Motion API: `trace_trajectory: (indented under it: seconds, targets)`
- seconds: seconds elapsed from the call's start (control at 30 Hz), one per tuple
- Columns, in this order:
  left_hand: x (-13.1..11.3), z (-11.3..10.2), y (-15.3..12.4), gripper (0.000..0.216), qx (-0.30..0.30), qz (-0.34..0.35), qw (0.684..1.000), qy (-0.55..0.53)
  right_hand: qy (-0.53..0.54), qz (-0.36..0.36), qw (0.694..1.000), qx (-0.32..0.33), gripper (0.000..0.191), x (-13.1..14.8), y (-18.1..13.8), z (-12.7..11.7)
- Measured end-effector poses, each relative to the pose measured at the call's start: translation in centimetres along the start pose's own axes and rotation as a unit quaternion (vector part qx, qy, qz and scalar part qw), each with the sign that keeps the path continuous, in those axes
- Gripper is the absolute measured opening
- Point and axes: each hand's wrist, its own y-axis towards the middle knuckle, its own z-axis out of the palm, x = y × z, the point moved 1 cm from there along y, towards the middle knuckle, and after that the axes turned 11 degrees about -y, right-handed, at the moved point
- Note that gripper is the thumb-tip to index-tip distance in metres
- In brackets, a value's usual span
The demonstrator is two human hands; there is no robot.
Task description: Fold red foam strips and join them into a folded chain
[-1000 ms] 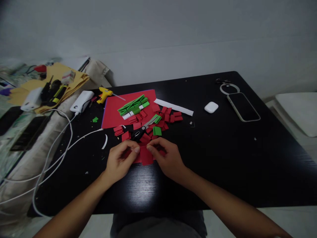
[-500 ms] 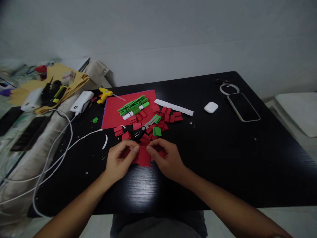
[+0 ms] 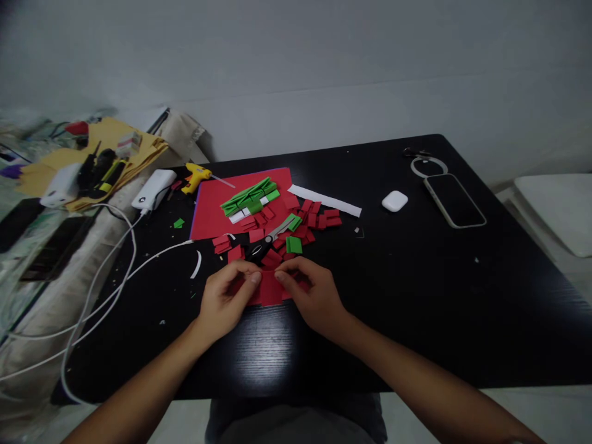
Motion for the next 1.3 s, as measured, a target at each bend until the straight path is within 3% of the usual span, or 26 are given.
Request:
trace_trajectory:
  seconds: [0.67, 0.9, 1.07, 1.17, 1.3]
  targets:
    - [0.5, 0.1, -0.4, 0.011, -0.006, -0.026, 1.0, -0.008, -0.046, 0.008, 0.999, 0.027, 0.017, -0.2, -0.1, 0.2]
    - [0.5, -0.1, -0.2, 0.01, -0.008, -0.015, 1.0, 0.001, -0.018, 0.022, 0.999, 0.039, 0.015, -0.2, 0.0, 0.1]
    - [0.6, -0.1, 0.0, 0.011, -0.014, -0.006, 1.0, -0.005, 0.071, 0.049, 0.993, 0.086, 0.02, -0.4, 0.4, 0.1]
    - [1.0, 0.0, 0.1, 0.012, -0.023, -0.025, 0.999, -0.022, 0.123, 0.056, 0.983, 0.124, 0.022, -0.5, 0.8, 0.0]
    - [1.6, 0.2, 0.1, 0.015, -0.025, -0.072, 0.995, -0.065, 0.116, 0.072, 0.984, 0.118, 0.025, -0.6, 1.2, -0.3]
